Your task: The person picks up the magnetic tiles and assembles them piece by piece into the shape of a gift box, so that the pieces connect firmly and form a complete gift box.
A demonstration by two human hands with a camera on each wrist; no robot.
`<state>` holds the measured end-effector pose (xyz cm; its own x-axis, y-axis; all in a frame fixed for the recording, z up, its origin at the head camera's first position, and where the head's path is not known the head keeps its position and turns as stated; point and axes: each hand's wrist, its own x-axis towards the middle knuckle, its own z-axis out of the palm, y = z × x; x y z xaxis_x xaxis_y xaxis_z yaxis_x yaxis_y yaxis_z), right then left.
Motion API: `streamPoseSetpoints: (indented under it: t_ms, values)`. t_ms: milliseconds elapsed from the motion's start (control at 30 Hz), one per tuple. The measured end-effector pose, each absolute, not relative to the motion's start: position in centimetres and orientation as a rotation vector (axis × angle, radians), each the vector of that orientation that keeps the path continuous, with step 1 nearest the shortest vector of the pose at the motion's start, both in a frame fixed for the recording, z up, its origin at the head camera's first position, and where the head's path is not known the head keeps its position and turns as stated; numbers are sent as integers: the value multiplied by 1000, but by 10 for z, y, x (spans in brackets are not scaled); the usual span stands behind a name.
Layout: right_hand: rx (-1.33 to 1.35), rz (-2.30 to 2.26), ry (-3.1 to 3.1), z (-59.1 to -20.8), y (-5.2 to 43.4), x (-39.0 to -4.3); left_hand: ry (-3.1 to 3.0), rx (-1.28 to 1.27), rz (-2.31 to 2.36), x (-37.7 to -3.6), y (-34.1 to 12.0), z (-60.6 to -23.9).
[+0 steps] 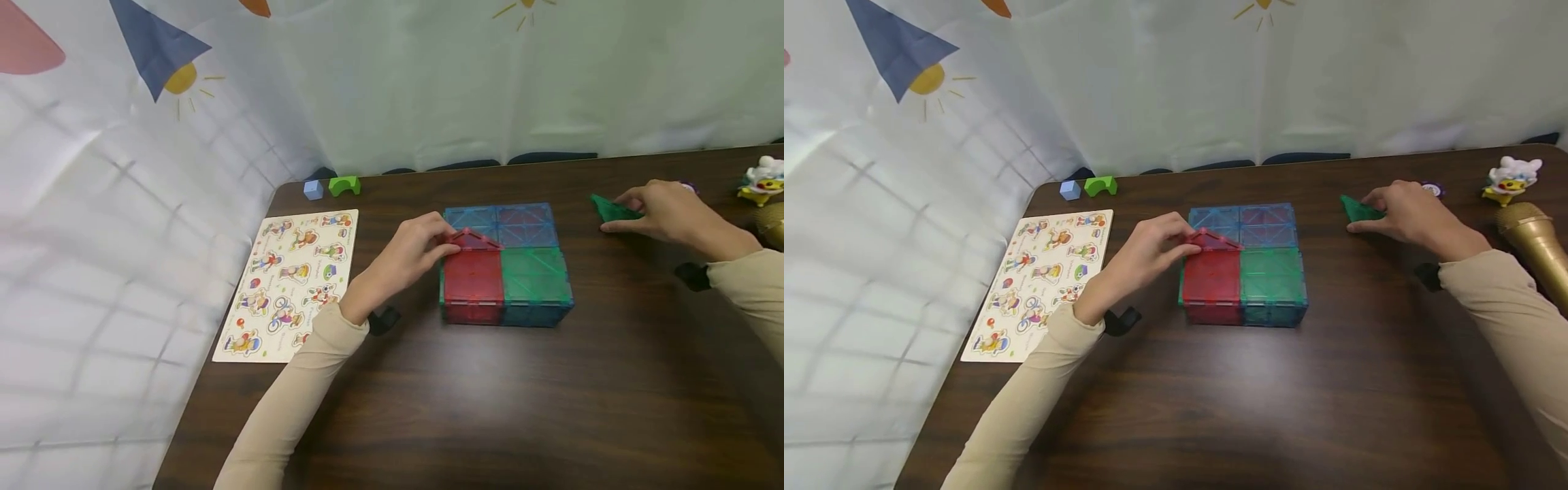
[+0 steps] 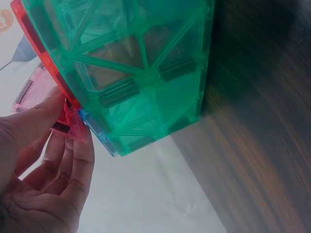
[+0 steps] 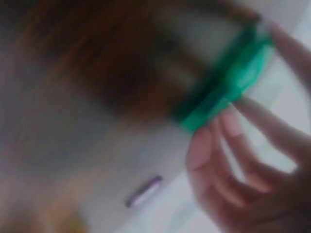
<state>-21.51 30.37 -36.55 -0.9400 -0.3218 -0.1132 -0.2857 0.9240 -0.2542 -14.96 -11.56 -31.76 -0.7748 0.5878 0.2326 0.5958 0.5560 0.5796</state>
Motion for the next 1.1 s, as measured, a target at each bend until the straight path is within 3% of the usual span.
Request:
streamPoseSetpoints:
  t_ms: [467,700,800,967,1100]
  values:
    - [-459,-480,3079,-366,302,-204,-2803,-1027,-1016,-149,-115,-318]
    - [-463,-909,3178,-339,277,-184,-2789,-1022,-1020,-149,-116,-320]
    - [-646,-1111,3115,-322,258,-170,-2778,-1026,-1029,-149,-116,-321]
    - [-1208,-1128,2943,-311,233,-156,-2760,-1049,-1046,-149,-117,-321]
    - [-1414,-1074,2862,-311,222,-153,-2784,-1018,-1045,-149,-120,-320]
